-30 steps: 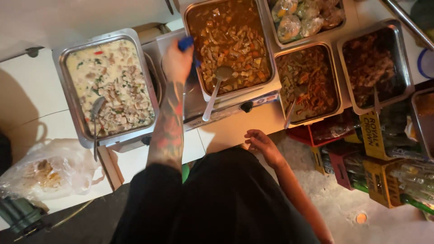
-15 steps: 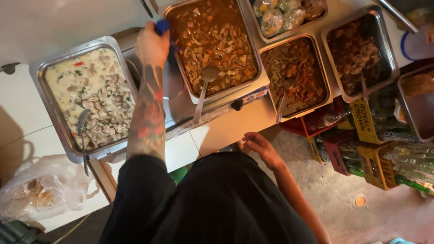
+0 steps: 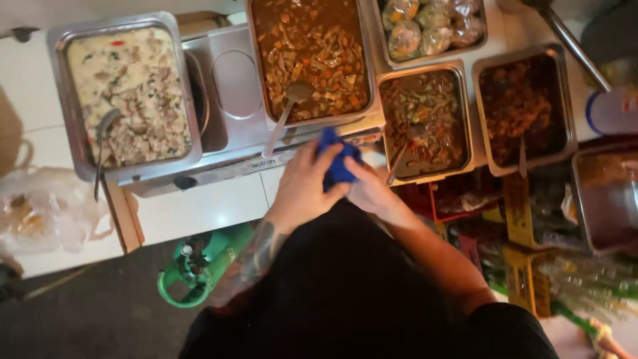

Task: Scooping prepared food from metal trays into plastic bags, tying them, and wiping the counter.

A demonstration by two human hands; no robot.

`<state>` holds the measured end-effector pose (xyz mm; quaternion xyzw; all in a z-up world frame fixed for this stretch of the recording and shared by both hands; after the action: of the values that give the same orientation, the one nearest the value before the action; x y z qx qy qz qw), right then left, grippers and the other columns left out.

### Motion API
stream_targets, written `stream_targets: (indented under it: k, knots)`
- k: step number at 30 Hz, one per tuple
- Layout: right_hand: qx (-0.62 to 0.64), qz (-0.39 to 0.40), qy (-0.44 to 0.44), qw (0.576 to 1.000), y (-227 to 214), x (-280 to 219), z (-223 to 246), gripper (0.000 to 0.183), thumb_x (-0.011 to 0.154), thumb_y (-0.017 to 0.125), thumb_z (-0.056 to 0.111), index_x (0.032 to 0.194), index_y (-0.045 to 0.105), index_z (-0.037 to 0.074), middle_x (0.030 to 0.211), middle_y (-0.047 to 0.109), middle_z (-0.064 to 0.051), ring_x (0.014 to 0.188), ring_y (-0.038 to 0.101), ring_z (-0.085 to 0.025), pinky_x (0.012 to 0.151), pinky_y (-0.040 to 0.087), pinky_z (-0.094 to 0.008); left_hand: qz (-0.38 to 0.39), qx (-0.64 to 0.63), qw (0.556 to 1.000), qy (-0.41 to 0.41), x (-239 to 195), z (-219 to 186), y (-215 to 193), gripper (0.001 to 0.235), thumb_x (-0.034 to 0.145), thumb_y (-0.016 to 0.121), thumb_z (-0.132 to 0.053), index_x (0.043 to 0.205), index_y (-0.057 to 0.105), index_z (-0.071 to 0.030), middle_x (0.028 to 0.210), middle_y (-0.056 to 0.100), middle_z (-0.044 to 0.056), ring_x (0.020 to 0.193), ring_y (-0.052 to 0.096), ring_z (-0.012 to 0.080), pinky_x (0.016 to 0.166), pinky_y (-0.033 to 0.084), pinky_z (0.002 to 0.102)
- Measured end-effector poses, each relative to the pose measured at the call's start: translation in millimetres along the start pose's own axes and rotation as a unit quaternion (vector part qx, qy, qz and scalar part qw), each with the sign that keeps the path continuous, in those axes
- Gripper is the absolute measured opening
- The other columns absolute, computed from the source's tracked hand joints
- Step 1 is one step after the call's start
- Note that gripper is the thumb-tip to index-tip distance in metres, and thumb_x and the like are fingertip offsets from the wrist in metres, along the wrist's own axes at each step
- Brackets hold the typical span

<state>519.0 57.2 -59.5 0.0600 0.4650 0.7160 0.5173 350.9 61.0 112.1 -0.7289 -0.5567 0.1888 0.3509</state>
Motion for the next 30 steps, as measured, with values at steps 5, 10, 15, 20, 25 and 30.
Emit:
stream_targets:
  k: [5,10,15,20,25,30]
  knots:
    - [0.027,-0.206,0.046,0.977,25,-27,47,0.029,0.087,0.080,0.018,0.113,0.070,0.012,0.092,0.076,-0.015,0.076,0.076,-0.033,0.054,0.057,-0.048,-0.162,0.106,0.979,-0.057,5,53,7,0.062,0.082,0.082,-0.034,0.136,0.062,-0.010,0.129,0.059,0.023,0.125,0.057,0.0463,0.097,0.051,0.056]
    - [-0.046,-0.264,0.031,0.963,-37,-29,34,0.051,0.085,0.085,0.019,0.132,0.066,0.013,0.118,0.074,-0.013,0.102,0.074,-0.030,0.087,0.059,-0.052,-0.096,0.217,0.939,-0.248,-1,138,40,0.069,0.091,0.074,-0.035,0.149,0.043,-0.013,0.136,0.048,0.019,0.114,0.063,0.0454,0.085,0.057,0.059]
    - [-0.029,-0.309,-0.015,0.951,-26,-28,52,0.036,0.086,0.084,0.019,0.117,0.068,0.011,0.100,0.074,-0.011,0.091,0.074,-0.027,0.081,0.062,-0.048,-0.068,0.183,0.932,-0.307,11,174,58,0.032,0.104,0.048,-0.040,0.130,0.051,-0.021,0.106,0.064,0.012,0.088,0.073,0.0450,0.074,0.058,0.061]
    - [-0.010,-0.326,-0.057,0.944,23,-21,88,0.035,0.090,0.080,0.019,0.119,0.064,0.007,0.101,0.071,-0.014,0.096,0.073,-0.029,0.087,0.059,-0.048,-0.171,0.306,0.916,-0.196,29,138,23,0.021,0.103,0.053,-0.040,0.102,0.060,-0.021,0.088,0.063,0.004,0.080,0.073,0.0310,0.065,0.059,0.049]
    - [0.006,-0.350,-0.116,0.930,0,18,87,0.027,0.087,0.084,0.019,0.109,0.070,0.010,0.096,0.075,-0.011,0.091,0.076,-0.025,0.083,0.061,-0.043,-0.225,0.352,0.908,-0.036,71,111,49,0.014,0.099,0.060,-0.030,0.094,0.065,-0.018,0.078,0.060,0.000,0.070,0.069,0.0232,0.058,0.056,0.038]
    - [0.015,-0.327,-0.163,0.931,-56,57,62,0.054,0.091,0.085,0.022,0.136,0.057,0.014,0.133,0.066,-0.021,0.123,0.065,-0.036,0.105,0.052,-0.055,-0.133,0.363,0.918,0.087,109,113,83,0.015,0.091,0.060,-0.017,0.105,0.063,-0.017,0.091,0.063,0.008,0.079,0.067,0.0308,0.061,0.055,0.045]
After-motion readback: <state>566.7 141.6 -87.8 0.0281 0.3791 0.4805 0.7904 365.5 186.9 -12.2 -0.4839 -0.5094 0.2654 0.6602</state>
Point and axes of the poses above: each hand's wrist, its own x-axis towards the middle knuckle, its own y-axis out of the palm, z = x × y, the point moved 3 cm from there along x, towards the middle knuckle
